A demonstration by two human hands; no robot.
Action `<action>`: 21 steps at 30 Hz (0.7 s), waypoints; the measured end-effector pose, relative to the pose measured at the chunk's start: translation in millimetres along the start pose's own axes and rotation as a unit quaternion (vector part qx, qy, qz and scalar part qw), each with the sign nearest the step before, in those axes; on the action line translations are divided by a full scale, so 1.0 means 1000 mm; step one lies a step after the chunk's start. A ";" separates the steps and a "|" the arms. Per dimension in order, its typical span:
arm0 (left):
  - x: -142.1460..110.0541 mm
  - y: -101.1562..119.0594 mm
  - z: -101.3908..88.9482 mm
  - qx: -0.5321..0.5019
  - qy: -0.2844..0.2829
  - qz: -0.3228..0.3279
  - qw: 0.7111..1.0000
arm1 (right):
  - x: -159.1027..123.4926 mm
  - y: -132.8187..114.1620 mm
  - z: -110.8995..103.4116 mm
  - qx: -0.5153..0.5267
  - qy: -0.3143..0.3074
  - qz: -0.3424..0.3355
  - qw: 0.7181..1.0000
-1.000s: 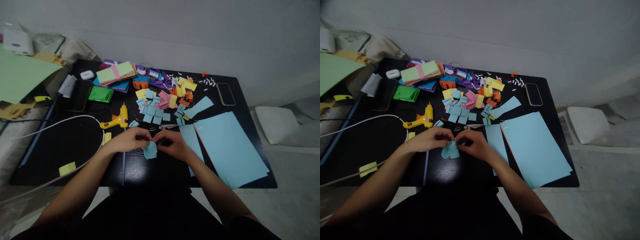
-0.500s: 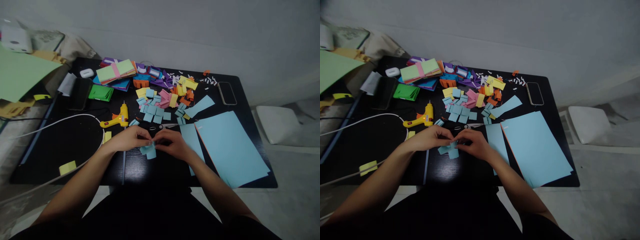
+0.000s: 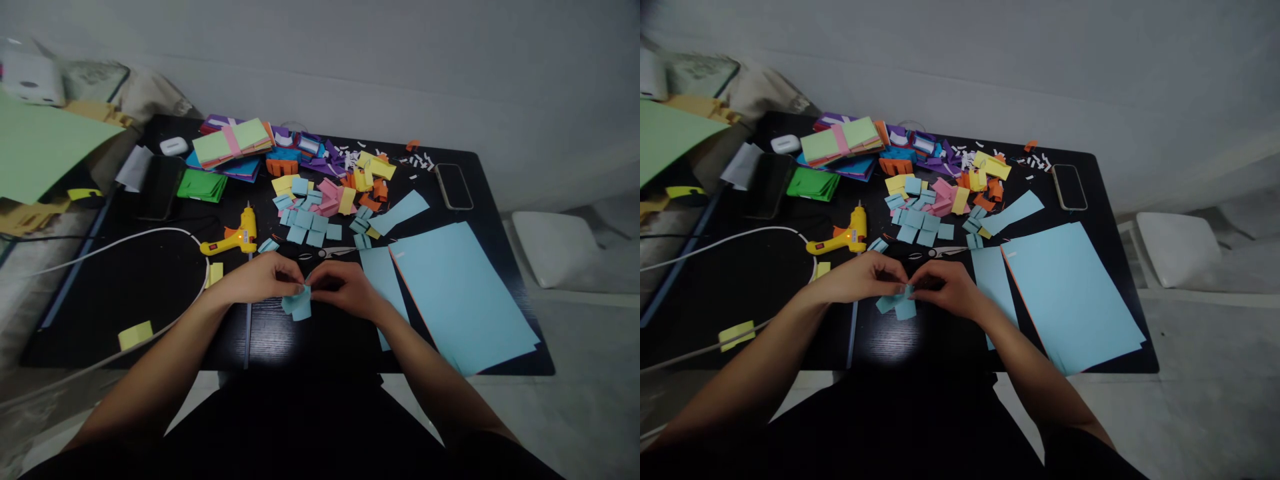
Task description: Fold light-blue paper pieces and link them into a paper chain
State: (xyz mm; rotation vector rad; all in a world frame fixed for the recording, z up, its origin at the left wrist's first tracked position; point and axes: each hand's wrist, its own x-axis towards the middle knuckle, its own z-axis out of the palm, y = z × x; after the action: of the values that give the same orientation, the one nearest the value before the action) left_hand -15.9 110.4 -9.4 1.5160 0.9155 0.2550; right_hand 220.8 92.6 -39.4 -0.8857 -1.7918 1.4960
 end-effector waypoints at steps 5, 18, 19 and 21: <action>0.001 -0.001 0.000 -0.002 -0.001 -0.003 1.000 | 0.000 -0.001 0.000 -0.008 0.007 0.001 1.000; -0.001 0.002 -0.001 -0.011 -0.006 -0.019 1.000 | 0.000 -0.002 -0.002 -0.015 0.004 -0.010 1.000; -0.001 0.002 -0.002 -0.007 -0.007 -0.016 1.000 | 0.000 -0.002 -0.002 -0.015 0.004 -0.010 1.000; -0.001 0.002 -0.003 -0.002 -0.008 -0.009 1.000 | 0.000 -0.002 -0.002 -0.015 0.005 -0.011 1.000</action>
State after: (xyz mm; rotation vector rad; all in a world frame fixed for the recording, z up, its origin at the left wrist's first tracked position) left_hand -17.4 111.9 -7.2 1.5034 0.9150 0.2299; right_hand 222.4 93.3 -37.3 -0.8846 -1.8152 1.4512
